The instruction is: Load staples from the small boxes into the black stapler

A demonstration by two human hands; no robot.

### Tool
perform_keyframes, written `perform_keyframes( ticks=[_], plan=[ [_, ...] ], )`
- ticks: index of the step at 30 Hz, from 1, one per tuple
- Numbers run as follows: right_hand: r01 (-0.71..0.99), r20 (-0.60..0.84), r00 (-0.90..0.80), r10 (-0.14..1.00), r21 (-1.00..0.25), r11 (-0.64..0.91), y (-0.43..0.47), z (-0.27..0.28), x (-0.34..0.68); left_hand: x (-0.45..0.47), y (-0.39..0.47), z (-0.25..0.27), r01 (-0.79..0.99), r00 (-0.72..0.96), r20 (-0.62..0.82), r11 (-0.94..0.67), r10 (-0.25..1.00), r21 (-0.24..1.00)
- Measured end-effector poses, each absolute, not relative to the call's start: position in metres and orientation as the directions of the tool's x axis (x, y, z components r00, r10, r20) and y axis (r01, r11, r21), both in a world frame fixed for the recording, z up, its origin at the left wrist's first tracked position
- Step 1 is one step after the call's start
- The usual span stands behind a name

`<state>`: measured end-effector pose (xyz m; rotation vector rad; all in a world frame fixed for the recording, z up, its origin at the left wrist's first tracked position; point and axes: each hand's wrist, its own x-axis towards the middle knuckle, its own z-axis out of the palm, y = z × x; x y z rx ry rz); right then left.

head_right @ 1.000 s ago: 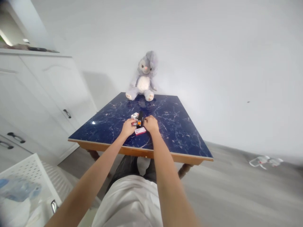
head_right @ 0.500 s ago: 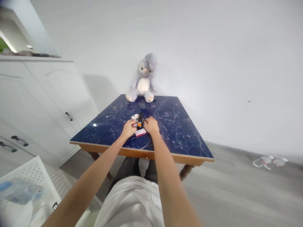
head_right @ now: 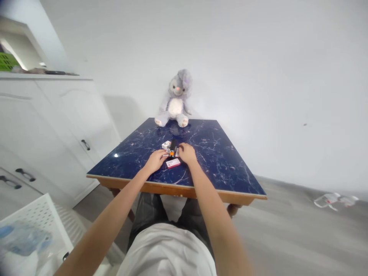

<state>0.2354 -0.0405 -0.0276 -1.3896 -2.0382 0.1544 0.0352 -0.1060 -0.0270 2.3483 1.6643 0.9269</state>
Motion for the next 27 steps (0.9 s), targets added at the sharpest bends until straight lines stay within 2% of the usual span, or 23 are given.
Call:
perform_keyframes(
  ticks=[5,11,14,18,20,23,27],
  plan=[
    [0.737,0.469,-0.244,0.849,-0.480,0.477,-0.035,-0.027,0.233,0.037,-0.105,-0.027,0.866,0.191,0.413,-0.351,0.891,0.355],
    [0.521,0.593,-0.470,0.654,-0.412,0.748,-0.041,-0.020,0.222,0.036,-0.109,-0.028,0.907,0.088,0.458,-0.261,0.885,0.330],
    [0.515,0.608,-0.481,0.632,-0.388,0.765,-0.044,-0.017,0.222,0.037,-0.111,-0.028,0.928,0.045,0.461,-0.208,0.886,0.308],
    [0.550,0.600,-0.432,0.673,-0.417,0.724,-0.050,-0.016,0.220,0.038,-0.110,-0.024,0.945,0.025,0.450,-0.168,0.892,0.281],
    [0.572,0.588,-0.417,0.693,-0.422,0.703,-0.053,-0.015,0.217,0.037,-0.112,-0.021,0.934,0.007,0.474,-0.175,0.880,0.311],
    [0.569,0.596,-0.398,0.698,-0.436,0.697,-0.057,-0.012,0.214,0.034,-0.117,-0.019,0.878,-0.073,0.574,-0.221,0.815,0.425],
    [0.526,0.669,-0.383,0.637,-0.408,0.746,-0.065,-0.004,0.216,0.030,-0.121,-0.017,0.743,-0.176,0.603,-0.296,0.778,0.600]
  ],
)
